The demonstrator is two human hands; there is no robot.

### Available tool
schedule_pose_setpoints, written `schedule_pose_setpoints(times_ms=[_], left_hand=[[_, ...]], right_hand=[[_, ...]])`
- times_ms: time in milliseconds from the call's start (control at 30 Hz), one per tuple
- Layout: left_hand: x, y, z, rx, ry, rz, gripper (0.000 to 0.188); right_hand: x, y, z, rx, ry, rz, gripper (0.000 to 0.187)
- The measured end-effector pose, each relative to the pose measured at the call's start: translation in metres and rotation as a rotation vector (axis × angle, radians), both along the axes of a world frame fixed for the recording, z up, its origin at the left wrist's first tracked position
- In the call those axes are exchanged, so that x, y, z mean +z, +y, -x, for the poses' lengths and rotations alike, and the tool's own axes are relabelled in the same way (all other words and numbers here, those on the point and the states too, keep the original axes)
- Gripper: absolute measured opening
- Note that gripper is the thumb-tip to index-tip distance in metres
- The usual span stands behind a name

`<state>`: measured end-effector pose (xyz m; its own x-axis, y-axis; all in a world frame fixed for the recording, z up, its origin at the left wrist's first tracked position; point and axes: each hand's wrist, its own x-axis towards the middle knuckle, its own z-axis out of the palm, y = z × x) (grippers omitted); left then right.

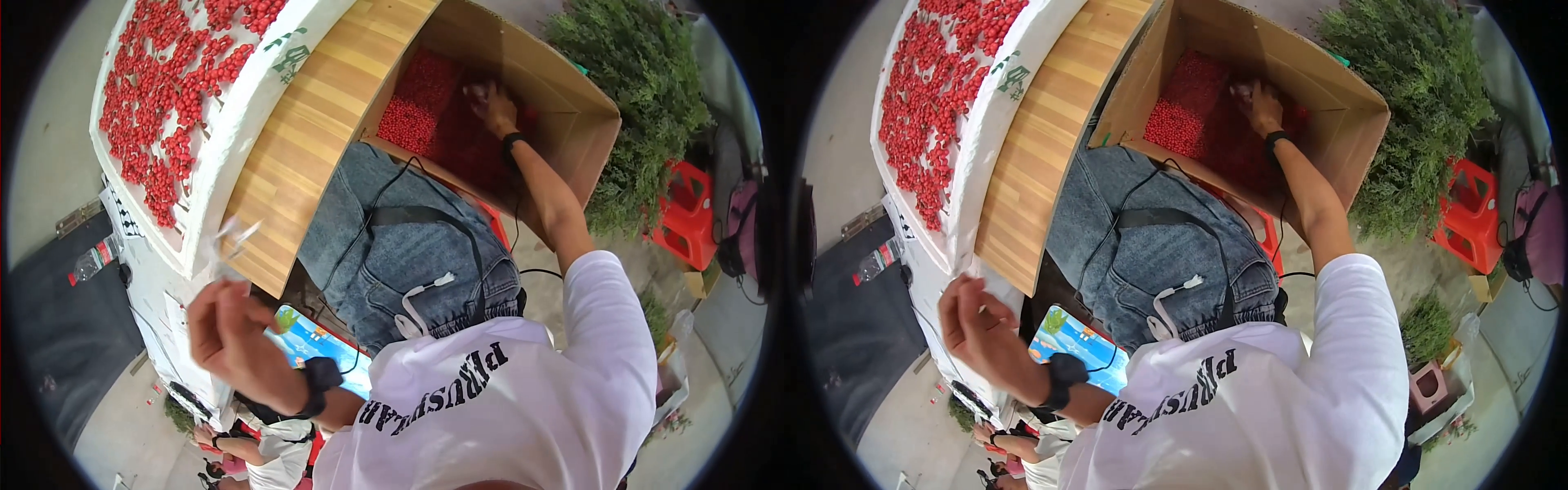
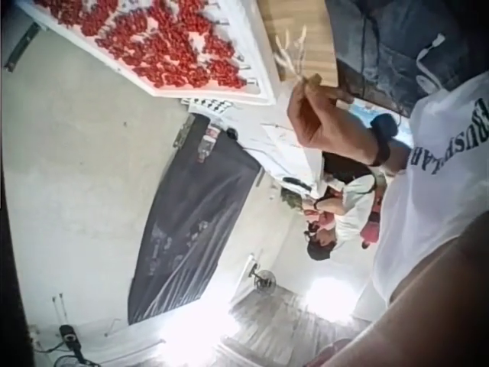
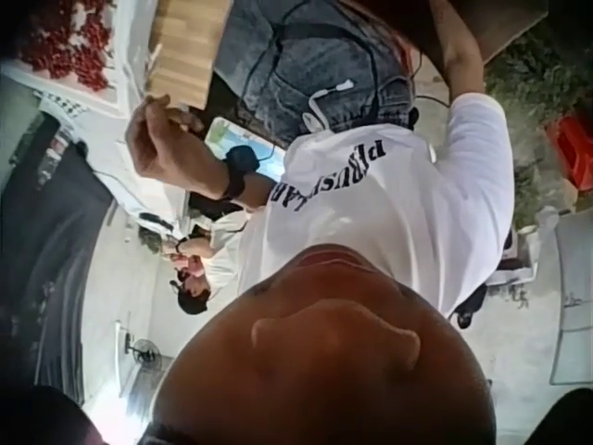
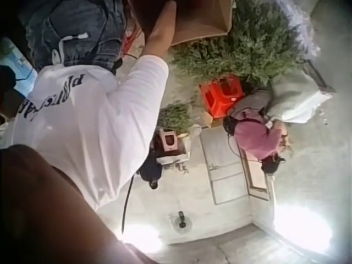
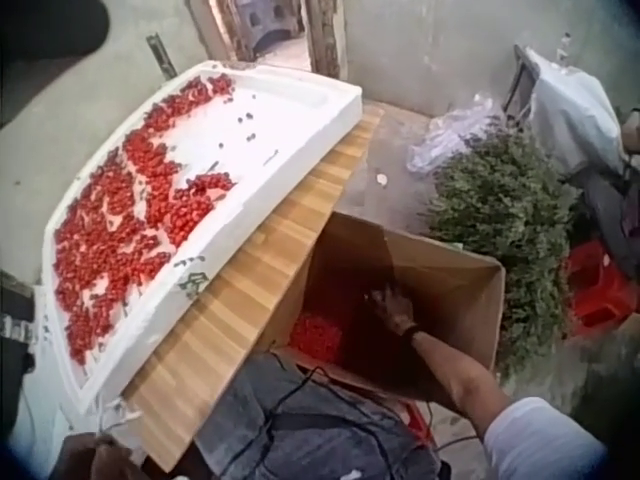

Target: The recorder is assembling small red berry clusters onto stems and placing them into a box.

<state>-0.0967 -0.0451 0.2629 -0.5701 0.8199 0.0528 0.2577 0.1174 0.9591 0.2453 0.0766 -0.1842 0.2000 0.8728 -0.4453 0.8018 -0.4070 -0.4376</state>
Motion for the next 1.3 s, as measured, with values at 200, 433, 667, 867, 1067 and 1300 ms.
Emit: schedule_pose_setpoints(times_ms=[200, 433, 667, 867, 1067, 1300], left_hand=[[-0.045, 0.024, -0.106, -0.365, -0.381, 0.23, 0.011], [-0.152, 0.052, -0.146, -0.389, -0.714, 0.37, 0.014], [-0.171, 0.089, -0.148, -0.387, -0.734, 0.402, 0.016], [-0.195, 0.094, -0.126, -0.413, -0.811, 0.417, 0.016], [-0.218, 0.083, -0.098, -0.333, -0.903, 0.401, 0.015], [-0.216, 0.063, -0.081, -0.287, -0.951, 0.451, 0.014]], right_hand=[[-0.064, 0.011, -0.037, 0.012, -0.412, -0.375, 0.03], [-0.089, 0.002, 0.019, -0.003, -0.044, -0.161, 0.027], [-0.188, -0.055, -0.003, 0.114, 0.085, -0.112, 0.036], [-0.13, -0.058, -0.008, 0.115, 0.563, 0.098, 0.042], [0.015, -0.056, 0.021, -0.347, 1.285, 0.199, 0.048], [0.185, -0.077, 0.042, -0.579, 1.263, -0.197, 0.053]])
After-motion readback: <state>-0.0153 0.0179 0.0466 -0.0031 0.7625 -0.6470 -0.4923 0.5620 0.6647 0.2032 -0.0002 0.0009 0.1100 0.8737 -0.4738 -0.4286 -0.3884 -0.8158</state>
